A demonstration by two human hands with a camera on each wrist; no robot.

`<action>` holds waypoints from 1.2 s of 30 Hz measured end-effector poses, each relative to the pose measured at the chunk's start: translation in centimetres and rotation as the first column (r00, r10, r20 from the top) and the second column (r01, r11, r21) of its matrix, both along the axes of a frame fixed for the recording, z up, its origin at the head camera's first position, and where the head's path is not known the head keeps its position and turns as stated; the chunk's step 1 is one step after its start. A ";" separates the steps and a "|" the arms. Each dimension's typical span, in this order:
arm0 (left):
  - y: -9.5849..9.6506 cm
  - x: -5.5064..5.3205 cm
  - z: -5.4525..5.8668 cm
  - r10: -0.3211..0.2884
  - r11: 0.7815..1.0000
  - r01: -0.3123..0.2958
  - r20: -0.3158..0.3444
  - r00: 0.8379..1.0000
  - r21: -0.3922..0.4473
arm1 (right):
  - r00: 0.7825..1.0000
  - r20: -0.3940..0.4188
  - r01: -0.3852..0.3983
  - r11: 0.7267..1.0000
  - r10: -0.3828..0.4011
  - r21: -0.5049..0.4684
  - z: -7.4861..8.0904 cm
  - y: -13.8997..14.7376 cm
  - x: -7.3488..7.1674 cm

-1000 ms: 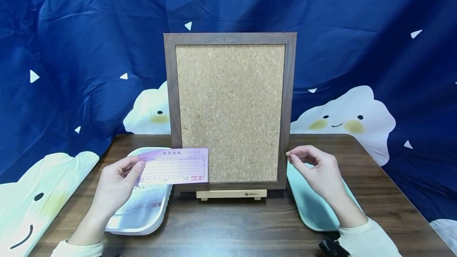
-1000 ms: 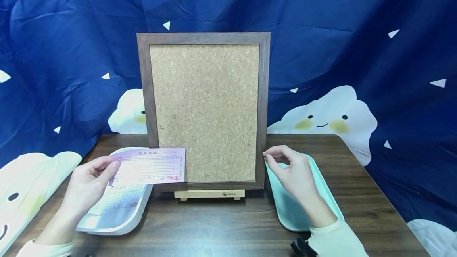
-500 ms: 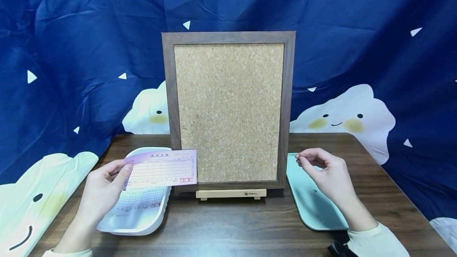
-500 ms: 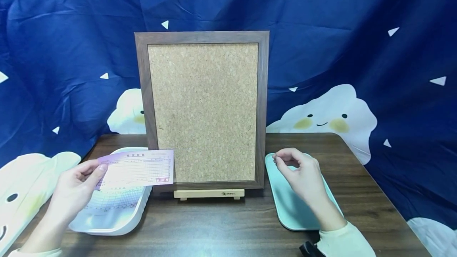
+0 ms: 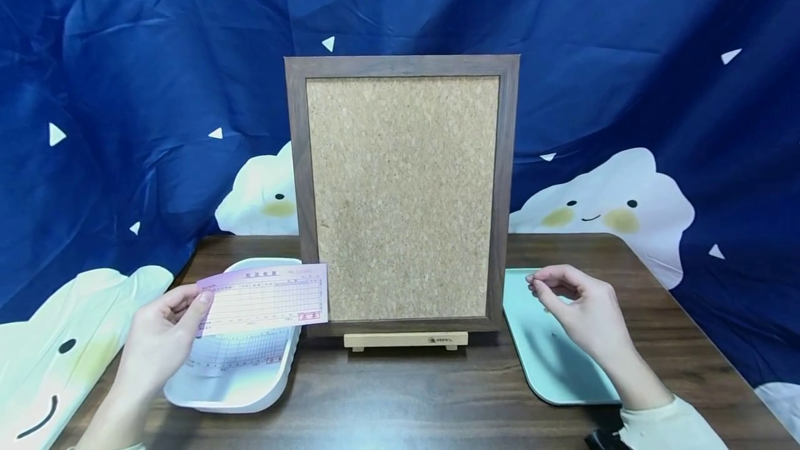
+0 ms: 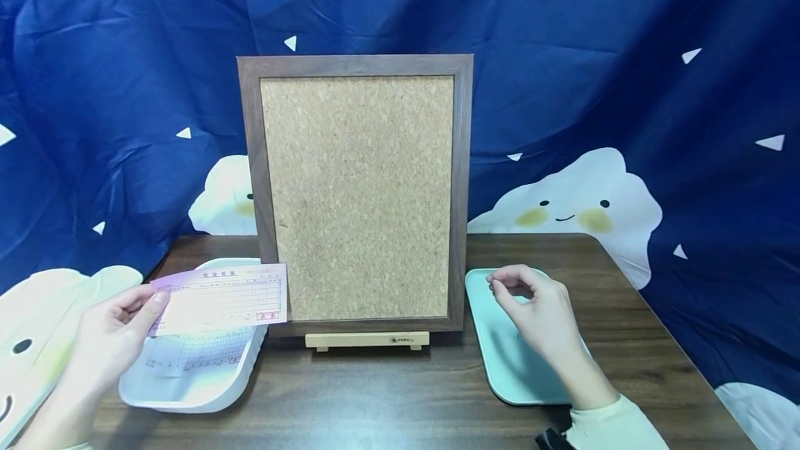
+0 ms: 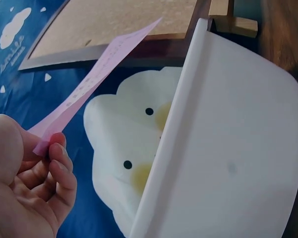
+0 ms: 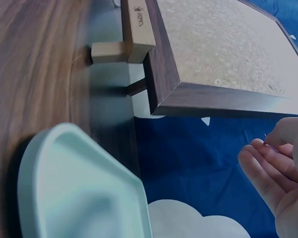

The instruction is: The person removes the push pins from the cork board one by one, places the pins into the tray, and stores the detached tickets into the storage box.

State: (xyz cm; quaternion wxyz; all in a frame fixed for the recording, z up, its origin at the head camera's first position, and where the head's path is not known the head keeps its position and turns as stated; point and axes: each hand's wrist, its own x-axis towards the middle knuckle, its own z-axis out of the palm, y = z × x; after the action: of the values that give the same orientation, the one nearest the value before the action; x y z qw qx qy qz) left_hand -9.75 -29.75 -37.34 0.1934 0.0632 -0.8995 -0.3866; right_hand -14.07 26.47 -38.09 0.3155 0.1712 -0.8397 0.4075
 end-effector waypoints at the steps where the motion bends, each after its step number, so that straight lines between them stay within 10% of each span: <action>1: -0.1 0.0 0.0 0.004 1.000 -0.004 -0.003 1.000 -0.002 | 1.000 0.002 0.001 1.000 -0.001 0.002 -0.1 0.2 0.0; 22: -2.9 0.1 -0.7 0.019 0.997 -0.018 -0.005 1.000 0.074 | 0.999 0.032 0.034 0.999 -0.035 0.029 -1.7 2.4 0.5; 36: -3.9 0.0 -0.6 0.020 1.000 -0.020 -0.021 1.000 -0.023 | 0.993 0.098 0.060 0.995 -0.067 0.078 -2.2 3.7 0.6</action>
State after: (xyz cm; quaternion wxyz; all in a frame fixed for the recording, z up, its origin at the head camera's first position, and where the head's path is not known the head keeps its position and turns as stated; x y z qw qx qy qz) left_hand -9.72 -33.67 -37.90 0.2074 0.0660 -0.9013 -0.3746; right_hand -13.49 30.13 -40.33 0.2789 0.1354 -0.8742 0.3737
